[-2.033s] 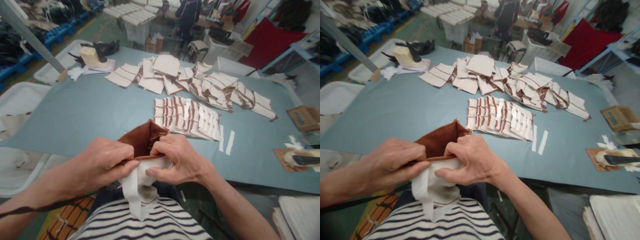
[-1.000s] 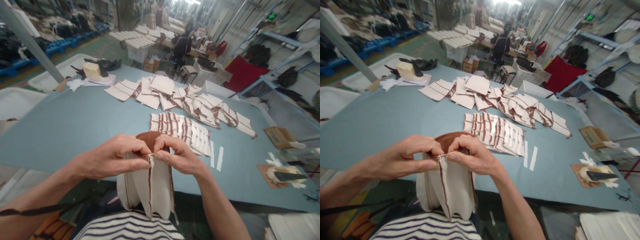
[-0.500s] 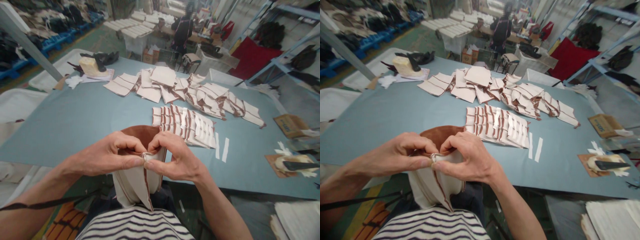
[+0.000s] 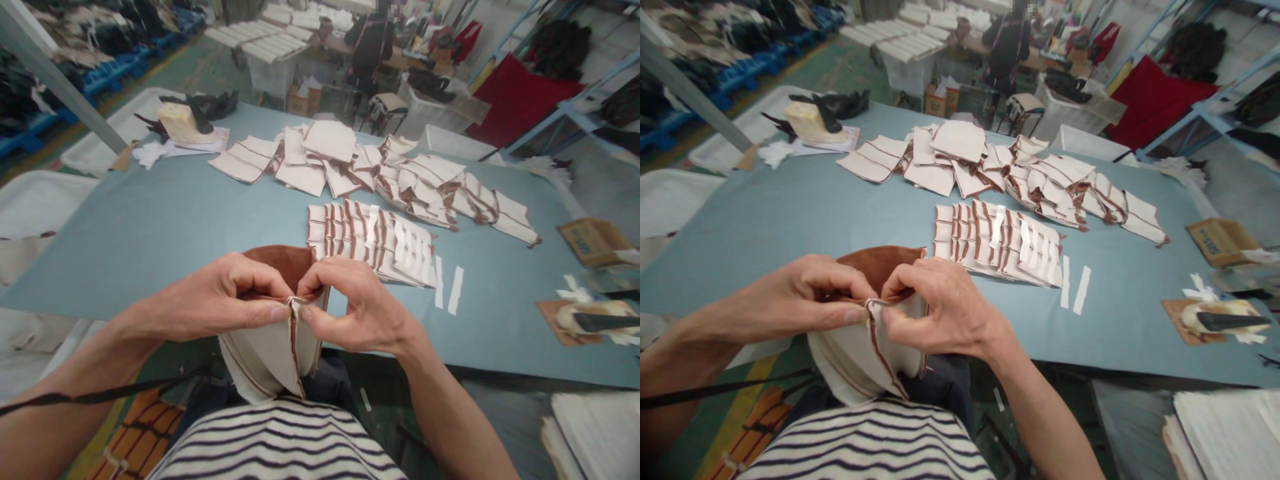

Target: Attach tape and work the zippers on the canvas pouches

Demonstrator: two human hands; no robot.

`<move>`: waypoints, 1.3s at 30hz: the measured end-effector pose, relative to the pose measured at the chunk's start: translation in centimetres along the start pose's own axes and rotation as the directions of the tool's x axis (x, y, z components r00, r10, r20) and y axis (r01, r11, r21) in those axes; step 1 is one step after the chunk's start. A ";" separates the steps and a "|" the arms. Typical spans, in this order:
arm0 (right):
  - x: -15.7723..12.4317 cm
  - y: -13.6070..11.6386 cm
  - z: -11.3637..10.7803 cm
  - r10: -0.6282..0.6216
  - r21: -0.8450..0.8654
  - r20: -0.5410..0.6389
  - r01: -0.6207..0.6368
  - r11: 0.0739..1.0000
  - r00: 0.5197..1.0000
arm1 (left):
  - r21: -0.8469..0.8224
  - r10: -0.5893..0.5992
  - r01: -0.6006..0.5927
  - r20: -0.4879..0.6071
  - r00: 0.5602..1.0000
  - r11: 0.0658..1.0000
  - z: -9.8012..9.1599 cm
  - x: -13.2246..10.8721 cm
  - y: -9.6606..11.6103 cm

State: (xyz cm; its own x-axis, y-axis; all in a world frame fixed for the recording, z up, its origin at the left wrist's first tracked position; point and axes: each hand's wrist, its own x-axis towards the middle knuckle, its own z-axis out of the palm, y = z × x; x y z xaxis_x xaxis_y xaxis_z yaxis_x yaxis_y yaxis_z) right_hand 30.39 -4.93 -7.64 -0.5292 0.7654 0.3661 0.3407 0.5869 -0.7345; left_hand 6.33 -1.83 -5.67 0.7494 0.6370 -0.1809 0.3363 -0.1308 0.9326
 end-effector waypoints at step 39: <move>1.3 0.8 2.1 0.008 -0.021 0.078 -0.006 1.000 0.997 | 0.358 0.164 -0.109 -0.129 0.978 0.927 0.2 -1.8 0.0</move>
State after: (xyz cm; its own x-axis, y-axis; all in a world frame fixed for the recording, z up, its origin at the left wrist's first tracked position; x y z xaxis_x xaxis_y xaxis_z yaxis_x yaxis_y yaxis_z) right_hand 28.36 -4.03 -8.93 -0.5859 0.7468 0.3147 0.3603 0.5879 -0.7243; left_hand 5.13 -3.12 -5.44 0.7143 0.6997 0.0169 0.4346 -0.4624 0.7729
